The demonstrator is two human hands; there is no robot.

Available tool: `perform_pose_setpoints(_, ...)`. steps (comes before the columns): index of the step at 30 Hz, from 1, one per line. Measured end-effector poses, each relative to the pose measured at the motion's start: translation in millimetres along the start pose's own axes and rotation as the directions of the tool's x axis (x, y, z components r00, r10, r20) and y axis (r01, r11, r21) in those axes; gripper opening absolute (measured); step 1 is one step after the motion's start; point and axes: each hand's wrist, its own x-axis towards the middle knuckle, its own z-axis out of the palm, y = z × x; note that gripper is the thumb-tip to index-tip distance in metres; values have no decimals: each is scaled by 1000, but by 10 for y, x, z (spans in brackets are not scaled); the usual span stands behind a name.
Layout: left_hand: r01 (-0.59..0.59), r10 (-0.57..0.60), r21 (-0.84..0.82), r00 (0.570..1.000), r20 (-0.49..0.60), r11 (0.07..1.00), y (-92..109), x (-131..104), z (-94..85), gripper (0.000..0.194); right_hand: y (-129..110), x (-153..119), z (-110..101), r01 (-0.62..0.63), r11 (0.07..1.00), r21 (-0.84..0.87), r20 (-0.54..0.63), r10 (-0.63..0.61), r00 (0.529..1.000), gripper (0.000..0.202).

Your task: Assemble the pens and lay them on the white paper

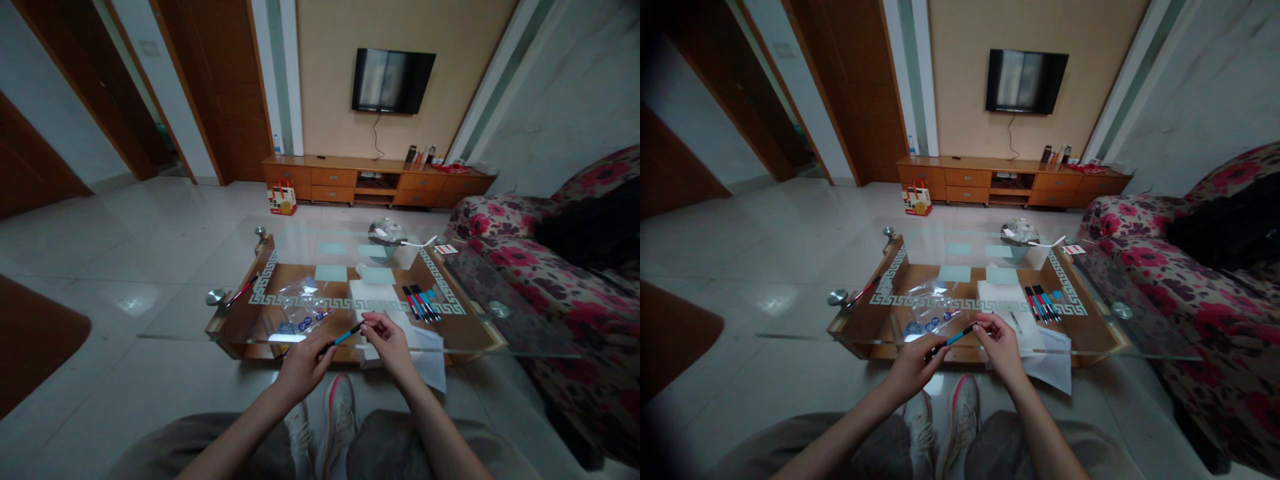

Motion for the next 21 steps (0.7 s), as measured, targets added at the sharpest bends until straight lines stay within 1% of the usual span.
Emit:
perform_pose_setpoints(9, -13, 13, -4, 1000, 16, 1000, -2, -1, -8, 21, 13, -17, 25, -6, 1000, 13, 12, 6, 1000, 34)
perform_pose_setpoints(15, -42, 42, -6, 999, -13, 999, -1, -5, -5, 24, 31, -25, 41, -18, 999, 41, 18, 18, 1000, 36)
perform_pose_setpoints(21, -46, 46, -12, 999, -16, 999, 9, 2, -13, 24, 29, -40, 58, -49, 997, 65, 31, 47, 998, 38)
